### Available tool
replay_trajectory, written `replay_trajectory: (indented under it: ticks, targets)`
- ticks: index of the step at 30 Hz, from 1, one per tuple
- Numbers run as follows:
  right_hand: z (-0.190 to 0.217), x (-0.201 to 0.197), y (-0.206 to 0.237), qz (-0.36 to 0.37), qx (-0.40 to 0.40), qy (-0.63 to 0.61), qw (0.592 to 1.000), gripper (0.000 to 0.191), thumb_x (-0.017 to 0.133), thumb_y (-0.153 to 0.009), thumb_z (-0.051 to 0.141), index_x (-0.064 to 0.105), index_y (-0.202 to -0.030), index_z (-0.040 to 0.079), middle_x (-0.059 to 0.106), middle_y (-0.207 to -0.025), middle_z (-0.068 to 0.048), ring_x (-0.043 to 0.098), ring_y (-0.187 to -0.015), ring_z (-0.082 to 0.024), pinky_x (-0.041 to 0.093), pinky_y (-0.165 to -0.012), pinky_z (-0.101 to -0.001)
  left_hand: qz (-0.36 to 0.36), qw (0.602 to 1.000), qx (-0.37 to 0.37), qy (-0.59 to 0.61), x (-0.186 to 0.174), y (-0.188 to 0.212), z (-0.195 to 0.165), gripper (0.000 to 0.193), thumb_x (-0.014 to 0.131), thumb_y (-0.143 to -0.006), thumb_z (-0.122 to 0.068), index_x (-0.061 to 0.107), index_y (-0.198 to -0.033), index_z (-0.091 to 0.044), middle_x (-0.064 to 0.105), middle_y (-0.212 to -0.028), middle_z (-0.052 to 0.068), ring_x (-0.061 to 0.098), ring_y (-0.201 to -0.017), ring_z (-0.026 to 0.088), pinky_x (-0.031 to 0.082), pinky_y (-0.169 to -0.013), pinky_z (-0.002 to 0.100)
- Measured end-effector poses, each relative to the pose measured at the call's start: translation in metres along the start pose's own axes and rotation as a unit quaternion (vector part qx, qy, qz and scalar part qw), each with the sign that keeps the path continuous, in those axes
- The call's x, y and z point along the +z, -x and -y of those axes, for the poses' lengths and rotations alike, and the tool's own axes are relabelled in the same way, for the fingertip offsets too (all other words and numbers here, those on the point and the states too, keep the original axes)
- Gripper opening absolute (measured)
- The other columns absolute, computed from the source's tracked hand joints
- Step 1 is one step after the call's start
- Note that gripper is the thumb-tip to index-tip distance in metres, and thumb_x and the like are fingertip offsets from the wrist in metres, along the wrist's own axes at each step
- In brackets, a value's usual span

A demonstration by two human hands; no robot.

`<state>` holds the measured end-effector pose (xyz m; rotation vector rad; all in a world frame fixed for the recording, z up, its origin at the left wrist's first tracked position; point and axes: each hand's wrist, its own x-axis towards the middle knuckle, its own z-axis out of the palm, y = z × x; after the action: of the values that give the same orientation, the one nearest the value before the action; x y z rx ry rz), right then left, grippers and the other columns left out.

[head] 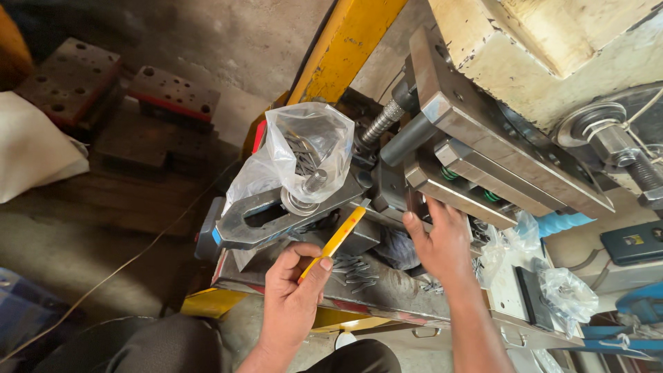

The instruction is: The person repeatedly places small metal pieces into a press machine using a yellow tool, then removes the processed pieces. The task involves continuous loading and unloading of the machine with small metal parts.

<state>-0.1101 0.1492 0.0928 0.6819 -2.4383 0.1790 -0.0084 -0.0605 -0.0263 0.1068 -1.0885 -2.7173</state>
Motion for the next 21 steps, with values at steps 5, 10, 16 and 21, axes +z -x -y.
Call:
replay_trajectory:
  ticks: [5,10,16,21]
  targets:
    - [-0.015,0.002,-0.019,0.112,0.100,-0.036,0.988,0.060,0.060,-0.094,0.055,0.066,-0.128,0.006,0.071,-0.111,-0.024,0.065,-0.105,-0.045,0.050,-0.090,-0.0501,0.000,1.000,0.000,0.003,0.001,0.000,-0.001,0.012,0.071,-0.092,-0.007,0.065,-0.101,-0.001,0.059,-0.070,-0.002,0.046,-0.054,0.004,0.036,-0.045,0.022]
    - [-0.016,0.011,-0.022,0.223,0.270,0.028,0.936,0.070,0.058,-0.084,0.066,0.066,-0.131,0.014,0.074,-0.092,-0.023,0.072,-0.091,-0.040,0.054,-0.087,-0.0481,0.001,1.000,0.006,0.010,0.001,-0.001,0.000,0.012,0.071,-0.093,-0.006,0.065,-0.101,-0.001,0.058,-0.070,-0.002,0.046,-0.055,0.004,0.037,-0.046,0.022]
    - [-0.024,0.022,-0.013,0.114,0.099,0.046,0.987,0.068,0.055,-0.095,0.062,0.063,-0.135,0.008,0.070,-0.111,-0.027,0.064,-0.108,-0.048,0.044,-0.098,-0.0566,0.006,1.000,0.005,0.018,0.000,-0.001,0.000,0.014,0.071,-0.093,-0.006,0.065,-0.104,-0.001,0.060,-0.073,-0.001,0.046,-0.056,0.004,0.037,-0.047,0.022]
    - [-0.030,0.023,-0.010,0.140,0.120,0.034,0.982,0.065,0.055,-0.095,0.060,0.062,-0.135,0.009,0.067,-0.124,-0.027,0.060,-0.117,-0.048,0.043,-0.101,-0.0565,0.001,0.999,-0.007,0.034,-0.001,0.000,-0.001,0.015,0.071,-0.093,-0.007,0.065,-0.104,0.000,0.061,-0.074,-0.001,0.046,-0.057,0.004,0.036,-0.047,0.022]
